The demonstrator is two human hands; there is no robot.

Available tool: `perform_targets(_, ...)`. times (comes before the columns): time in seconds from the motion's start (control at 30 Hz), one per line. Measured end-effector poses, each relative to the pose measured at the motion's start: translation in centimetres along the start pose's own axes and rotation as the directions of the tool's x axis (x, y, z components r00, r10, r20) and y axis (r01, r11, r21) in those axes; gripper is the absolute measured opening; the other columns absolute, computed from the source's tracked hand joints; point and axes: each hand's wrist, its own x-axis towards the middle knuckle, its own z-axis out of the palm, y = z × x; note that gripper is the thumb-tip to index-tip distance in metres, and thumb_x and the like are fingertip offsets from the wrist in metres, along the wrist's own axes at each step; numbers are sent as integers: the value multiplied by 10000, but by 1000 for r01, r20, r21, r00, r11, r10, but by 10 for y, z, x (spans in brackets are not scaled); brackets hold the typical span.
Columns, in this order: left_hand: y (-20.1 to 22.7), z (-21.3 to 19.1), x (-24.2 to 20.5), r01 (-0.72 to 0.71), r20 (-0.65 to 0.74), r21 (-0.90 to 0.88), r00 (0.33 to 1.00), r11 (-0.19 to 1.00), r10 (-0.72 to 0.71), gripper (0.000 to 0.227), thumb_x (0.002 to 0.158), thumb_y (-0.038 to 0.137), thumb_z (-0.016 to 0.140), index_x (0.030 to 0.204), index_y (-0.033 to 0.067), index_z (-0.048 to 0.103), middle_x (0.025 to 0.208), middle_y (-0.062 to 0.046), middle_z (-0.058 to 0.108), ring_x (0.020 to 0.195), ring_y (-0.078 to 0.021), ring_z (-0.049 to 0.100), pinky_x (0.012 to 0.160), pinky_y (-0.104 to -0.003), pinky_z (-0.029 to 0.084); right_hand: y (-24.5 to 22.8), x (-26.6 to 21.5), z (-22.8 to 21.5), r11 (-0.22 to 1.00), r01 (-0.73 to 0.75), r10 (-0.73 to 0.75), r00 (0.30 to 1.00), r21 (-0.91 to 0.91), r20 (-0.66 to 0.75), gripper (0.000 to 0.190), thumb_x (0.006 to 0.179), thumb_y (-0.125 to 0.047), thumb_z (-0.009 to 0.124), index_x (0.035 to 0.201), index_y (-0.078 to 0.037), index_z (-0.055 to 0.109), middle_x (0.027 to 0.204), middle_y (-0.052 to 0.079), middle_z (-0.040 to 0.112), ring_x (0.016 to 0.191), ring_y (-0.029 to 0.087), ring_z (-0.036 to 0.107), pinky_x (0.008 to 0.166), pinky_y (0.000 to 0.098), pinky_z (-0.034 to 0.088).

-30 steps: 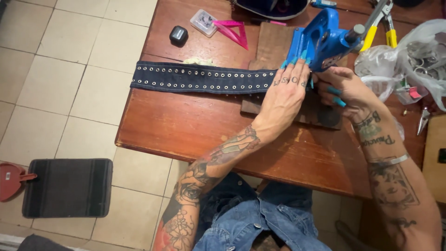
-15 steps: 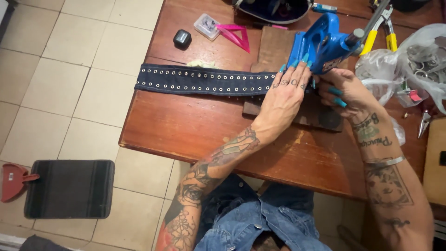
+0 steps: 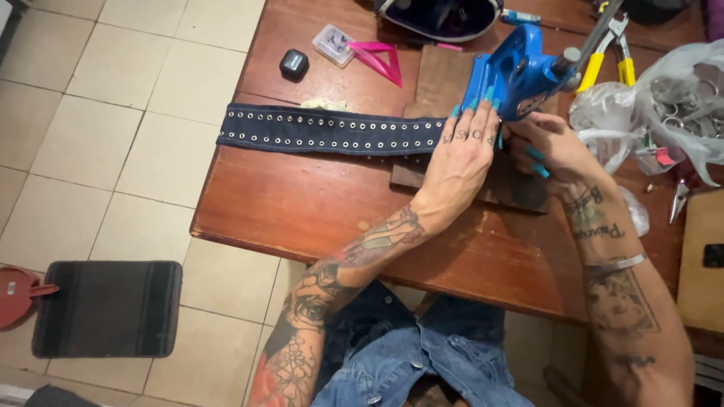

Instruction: Attaching metal grommets to a leather belt using a hand press and manual adjustment tools

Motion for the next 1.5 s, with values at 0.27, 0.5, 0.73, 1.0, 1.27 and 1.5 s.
perform_targets(0.27,3,8,1,-2,-43,32,999,999,3,400,852,128,384,1236,34,447,1293,-154,422,1139,-250,486,994,-351,378,6,7,-9,1000,0,0,1000,16,-14,182,841,-176,531,685,-82,524,438,-24,355,346,52,303,308,174,199)
perform_targets(0.5,3,18,1,-31,-288,-11,957,999,27,304,829,54,429,1116,2,513,1185,-193,491,996,-275,547,912,-371,407,-2,-2,-5,994,108,-108,994,-22,-34,176,870,-133,548,709,-73,515,466,-21,312,359,54,364,297,154,280)
perform_targets(0.73,1,23,0,-29,-276,-81,961,996,6,351,819,82,454,1162,10,477,1185,-177,503,1024,-262,534,949,-379,382,19,10,-10,996,92,-92,991,1,-96,205,874,-205,575,703,-98,536,473,-10,334,362,71,387,307,176,314)
perform_targets(1.0,6,33,-1,11,-222,-69,975,998,-26,370,822,80,422,1186,21,450,1198,-161,495,1044,-258,531,927,-383,397,22,10,-8,989,145,-147,979,-26,-142,212,873,-184,564,697,-70,531,462,27,344,339,108,414,285,204,334)
perform_targets(1.27,7,20,-1,-10,-215,-3,976,1000,10,367,815,69,423,1175,8,462,1198,-183,491,1057,-280,522,928,-385,391,10,4,-7,972,189,-203,974,-141,-95,218,874,-183,565,703,-53,527,490,48,398,375,131,458,284,240,351)
perform_targets(1.5,5,14,1,-6,-248,12,969,1000,9,328,811,59,406,1120,-11,493,1112,-178,537,1003,-274,553,902,-369,415,16,11,-10,967,223,-234,968,-122,-85,234,839,-181,590,657,-49,527,447,25,380,310,106,430,250,221,324)
